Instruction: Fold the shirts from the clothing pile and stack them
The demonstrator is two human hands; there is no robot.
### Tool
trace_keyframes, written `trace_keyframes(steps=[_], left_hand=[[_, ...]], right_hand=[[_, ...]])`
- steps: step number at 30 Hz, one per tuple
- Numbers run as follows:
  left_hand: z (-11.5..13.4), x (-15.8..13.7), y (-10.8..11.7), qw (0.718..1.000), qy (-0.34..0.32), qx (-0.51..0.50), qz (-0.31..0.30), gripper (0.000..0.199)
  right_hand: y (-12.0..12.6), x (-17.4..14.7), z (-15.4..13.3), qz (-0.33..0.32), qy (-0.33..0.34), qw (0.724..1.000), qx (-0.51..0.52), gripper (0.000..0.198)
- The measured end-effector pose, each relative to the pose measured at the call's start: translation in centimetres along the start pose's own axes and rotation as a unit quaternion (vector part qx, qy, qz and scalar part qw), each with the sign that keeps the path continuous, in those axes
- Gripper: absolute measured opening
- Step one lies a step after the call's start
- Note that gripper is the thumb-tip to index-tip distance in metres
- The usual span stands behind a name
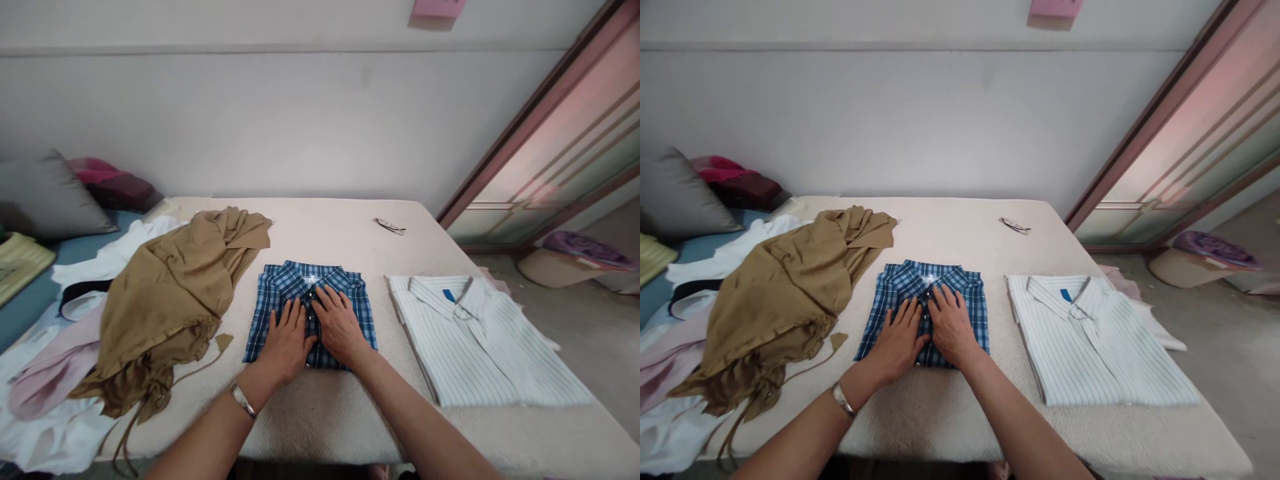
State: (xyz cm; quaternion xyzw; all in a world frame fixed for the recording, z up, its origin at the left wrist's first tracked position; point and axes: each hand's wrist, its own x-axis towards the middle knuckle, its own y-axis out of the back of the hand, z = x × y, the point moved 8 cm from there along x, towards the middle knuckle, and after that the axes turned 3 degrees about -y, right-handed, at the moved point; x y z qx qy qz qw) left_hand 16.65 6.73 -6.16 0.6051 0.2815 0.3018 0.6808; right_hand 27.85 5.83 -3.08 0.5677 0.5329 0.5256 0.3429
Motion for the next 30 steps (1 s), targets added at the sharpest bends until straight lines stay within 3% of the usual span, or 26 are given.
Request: trace_keyframes(steps=[6,17,27,30], left_hand=[[-0.1,0.3,-0.4,1.000,-0.002,0.004,-0.015,0.066],[0.0,0.3,-0.6,1.000,-0.006,0.001,-0.004,0.064],[0.0,0.4,-0.7,1.000,-0.008,-0.007,-0.008,0.061],[0.1,0.4,-0.5,1.000,-0.006,-0.010,-0.014,0.062]], right_hand=[[-1.0,0.1,0.7,-0.021,-0.019,1.000,-0.001,0.037],[-1.4,-0.2,0.8,-0.061,0.002,0.998,-0.021,0.052],[-1.5,0.2,1.1,-0.030,-0.020,0.999,0.017,0.043],[-1.6,0.1,0.8,-0.040,-0.012,0.999,0.015,0.055]])
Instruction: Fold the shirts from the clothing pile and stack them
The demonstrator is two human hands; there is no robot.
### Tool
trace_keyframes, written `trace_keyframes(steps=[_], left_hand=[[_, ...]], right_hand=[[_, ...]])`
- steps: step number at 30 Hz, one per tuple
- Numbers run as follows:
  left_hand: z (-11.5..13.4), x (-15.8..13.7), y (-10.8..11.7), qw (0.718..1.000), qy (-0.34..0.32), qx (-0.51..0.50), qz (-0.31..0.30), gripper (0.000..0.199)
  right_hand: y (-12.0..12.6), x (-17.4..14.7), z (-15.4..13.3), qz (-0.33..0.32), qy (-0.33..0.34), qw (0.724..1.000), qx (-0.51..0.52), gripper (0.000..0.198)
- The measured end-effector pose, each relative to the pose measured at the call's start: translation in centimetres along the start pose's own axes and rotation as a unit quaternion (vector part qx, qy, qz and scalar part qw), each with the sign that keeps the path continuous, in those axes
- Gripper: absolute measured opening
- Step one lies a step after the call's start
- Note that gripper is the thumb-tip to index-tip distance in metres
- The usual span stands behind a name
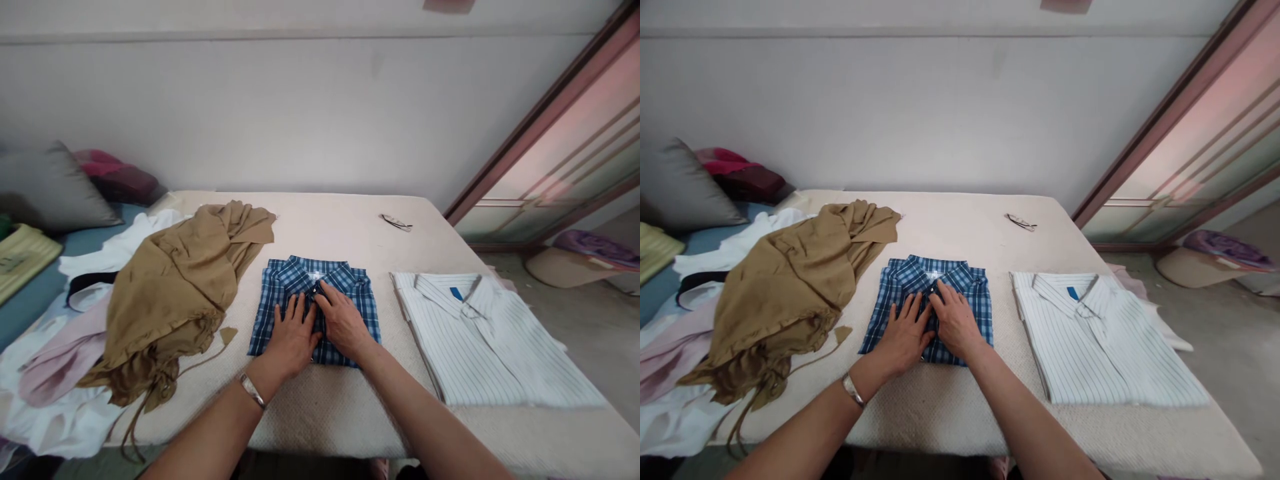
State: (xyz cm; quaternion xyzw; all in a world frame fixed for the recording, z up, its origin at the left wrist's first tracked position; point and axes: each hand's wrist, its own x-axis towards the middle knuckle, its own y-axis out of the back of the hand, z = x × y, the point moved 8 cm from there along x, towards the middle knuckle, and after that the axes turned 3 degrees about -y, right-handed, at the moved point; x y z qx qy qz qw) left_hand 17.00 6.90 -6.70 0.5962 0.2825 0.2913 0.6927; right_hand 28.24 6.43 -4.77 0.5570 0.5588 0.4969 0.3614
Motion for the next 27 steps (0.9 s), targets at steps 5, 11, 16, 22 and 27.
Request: trace_keyframes(steps=[5,11,16,22,27], left_hand=[[0.1,0.0,0.4,1.000,0.001,-0.001,-0.008,0.061],[0.1,0.1,0.0,1.000,0.000,-0.007,-0.013,0.061],[-0.1,0.0,0.4,0.999,0.003,-0.037,-0.008,0.061],[-3.9,0.5,3.6,0.988,0.009,-0.091,0.122,0.043],[-10.9,1.6,5.1,0.941,0.215,-0.093,0.245,0.038]], right_hand=[[-0.5,-0.1,-0.4,-0.054,0.021,0.998,-0.039,0.063],[0.4,-0.1,-0.7,-0.043,0.006,0.998,-0.039,0.059],[0.5,-0.4,-1.1,-0.035,0.005,0.999,-0.023,0.055],[2.3,0.0,-0.3,0.005,-0.031,0.999,0.033,0.037],[5.8,-0.1,5.6,0.078,-0.249,0.965,-0.010,0.028]])
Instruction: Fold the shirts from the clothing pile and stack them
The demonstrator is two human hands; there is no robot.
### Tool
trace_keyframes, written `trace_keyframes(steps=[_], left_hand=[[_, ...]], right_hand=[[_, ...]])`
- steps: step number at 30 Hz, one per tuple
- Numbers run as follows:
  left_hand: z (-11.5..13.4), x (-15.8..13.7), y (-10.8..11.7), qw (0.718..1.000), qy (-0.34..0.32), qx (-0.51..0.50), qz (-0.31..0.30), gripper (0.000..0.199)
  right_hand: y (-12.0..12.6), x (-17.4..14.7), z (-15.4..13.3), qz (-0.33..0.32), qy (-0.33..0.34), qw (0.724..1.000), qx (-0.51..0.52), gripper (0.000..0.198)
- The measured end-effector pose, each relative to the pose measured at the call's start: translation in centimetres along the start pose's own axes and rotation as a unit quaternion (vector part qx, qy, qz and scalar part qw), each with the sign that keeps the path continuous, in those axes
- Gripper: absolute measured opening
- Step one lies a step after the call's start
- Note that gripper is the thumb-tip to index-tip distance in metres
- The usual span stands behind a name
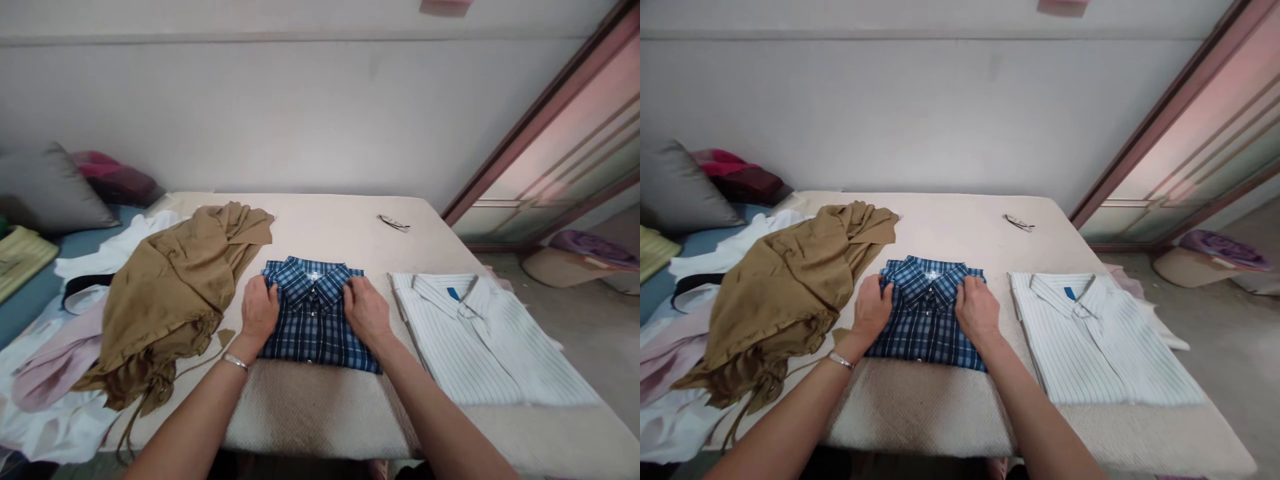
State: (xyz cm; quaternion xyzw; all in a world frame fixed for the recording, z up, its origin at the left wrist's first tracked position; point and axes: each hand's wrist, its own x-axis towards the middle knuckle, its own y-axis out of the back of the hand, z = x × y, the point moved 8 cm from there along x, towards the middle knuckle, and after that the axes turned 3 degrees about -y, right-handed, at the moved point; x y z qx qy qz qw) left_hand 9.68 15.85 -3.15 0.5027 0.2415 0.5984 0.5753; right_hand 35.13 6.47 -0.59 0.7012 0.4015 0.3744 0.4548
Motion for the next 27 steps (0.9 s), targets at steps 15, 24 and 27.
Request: trace_keyframes(steps=[15,24,27], left_hand=[[-4.3,5.1,-1.1,0.985,0.156,-0.073,-0.021,0.020],[-2.8,5.2,-1.1,0.992,0.102,-0.056,-0.053,0.034],[-2.1,5.3,-1.0,0.993,0.086,-0.065,-0.038,0.019]], right_hand=[[-2.0,2.8,7.3,-0.030,-0.197,0.977,0.077,0.025],[-2.3,2.6,6.8,-0.037,-0.180,0.981,0.068,0.031],[-2.3,2.4,6.5,-0.042,-0.177,0.982,0.052,0.032]])
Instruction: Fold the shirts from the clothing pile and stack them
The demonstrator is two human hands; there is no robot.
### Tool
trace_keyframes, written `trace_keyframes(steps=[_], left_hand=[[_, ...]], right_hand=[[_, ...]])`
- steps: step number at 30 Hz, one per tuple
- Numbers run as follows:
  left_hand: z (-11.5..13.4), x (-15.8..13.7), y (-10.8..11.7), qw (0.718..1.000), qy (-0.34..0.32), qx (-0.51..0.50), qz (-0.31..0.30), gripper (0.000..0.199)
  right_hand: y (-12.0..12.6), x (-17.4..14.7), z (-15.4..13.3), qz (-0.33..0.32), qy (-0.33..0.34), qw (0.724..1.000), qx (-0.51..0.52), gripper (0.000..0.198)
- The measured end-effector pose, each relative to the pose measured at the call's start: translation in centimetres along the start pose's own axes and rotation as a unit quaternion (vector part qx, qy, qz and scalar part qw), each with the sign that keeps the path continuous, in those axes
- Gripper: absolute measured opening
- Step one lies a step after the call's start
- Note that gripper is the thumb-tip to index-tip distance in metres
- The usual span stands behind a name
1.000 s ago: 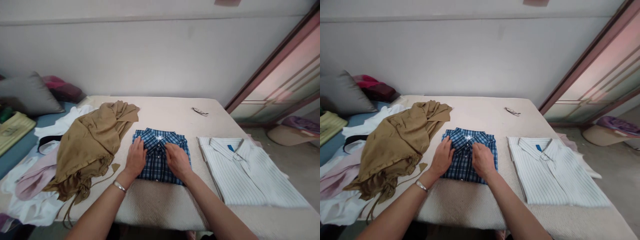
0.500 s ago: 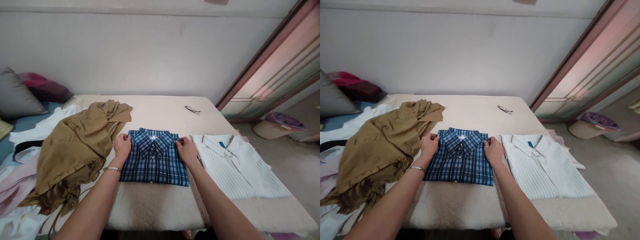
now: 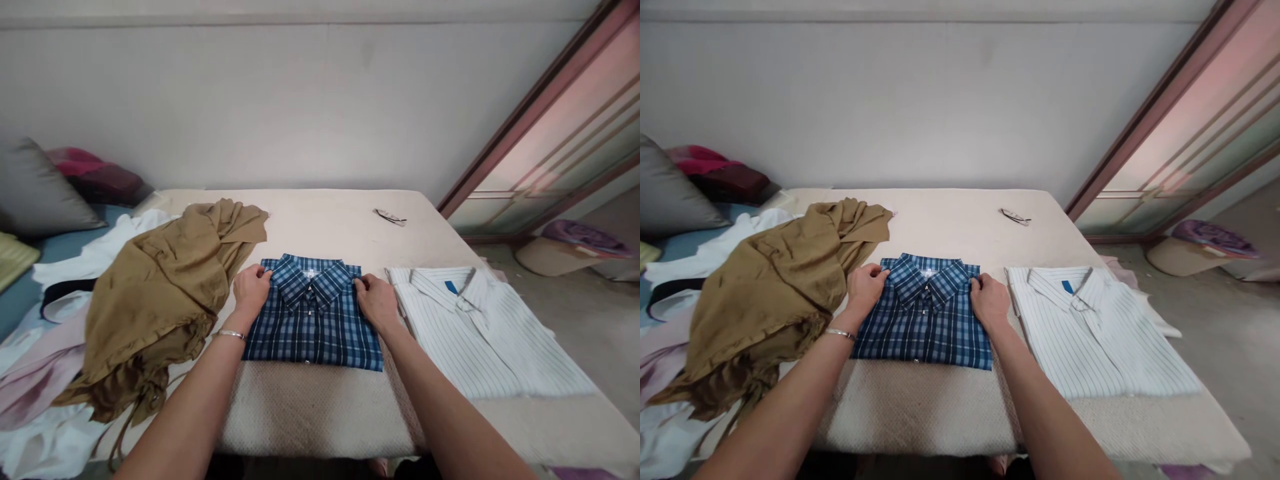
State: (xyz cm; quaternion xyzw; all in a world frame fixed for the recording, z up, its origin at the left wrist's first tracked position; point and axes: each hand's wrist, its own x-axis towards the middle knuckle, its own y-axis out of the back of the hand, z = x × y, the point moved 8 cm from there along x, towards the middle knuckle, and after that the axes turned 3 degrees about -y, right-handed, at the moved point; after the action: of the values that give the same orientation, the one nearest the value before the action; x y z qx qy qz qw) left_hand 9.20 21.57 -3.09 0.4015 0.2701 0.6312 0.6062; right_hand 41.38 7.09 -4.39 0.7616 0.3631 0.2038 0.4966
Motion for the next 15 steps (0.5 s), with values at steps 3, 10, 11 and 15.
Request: trace_keyframes(steps=[3,10,11,15], left_hand=[[0.1,0.5,0.0,0.993,0.001,-0.121,0.001,0.014],[-3.1,0.3,-2.7,0.942,0.126,-0.310,-0.016,0.027],[-3.4,0.1,-3.1,0.938,0.136,-0.319,-0.019,0.029],[-3.4,-0.2,-3.8,0.912,0.155,-0.378,-0.045,0.041]], right_hand=[[-0.1,0.0,0.1,-0.001,0.000,1.000,-0.003,0.033],[0.0,0.0,0.1,0.004,-0.003,1.000,-0.015,0.032],[0.0,0.0,0.1,0.004,-0.004,1.000,-0.021,0.033],[-0.1,0.0,0.0,0.003,0.001,0.999,-0.035,0.033]])
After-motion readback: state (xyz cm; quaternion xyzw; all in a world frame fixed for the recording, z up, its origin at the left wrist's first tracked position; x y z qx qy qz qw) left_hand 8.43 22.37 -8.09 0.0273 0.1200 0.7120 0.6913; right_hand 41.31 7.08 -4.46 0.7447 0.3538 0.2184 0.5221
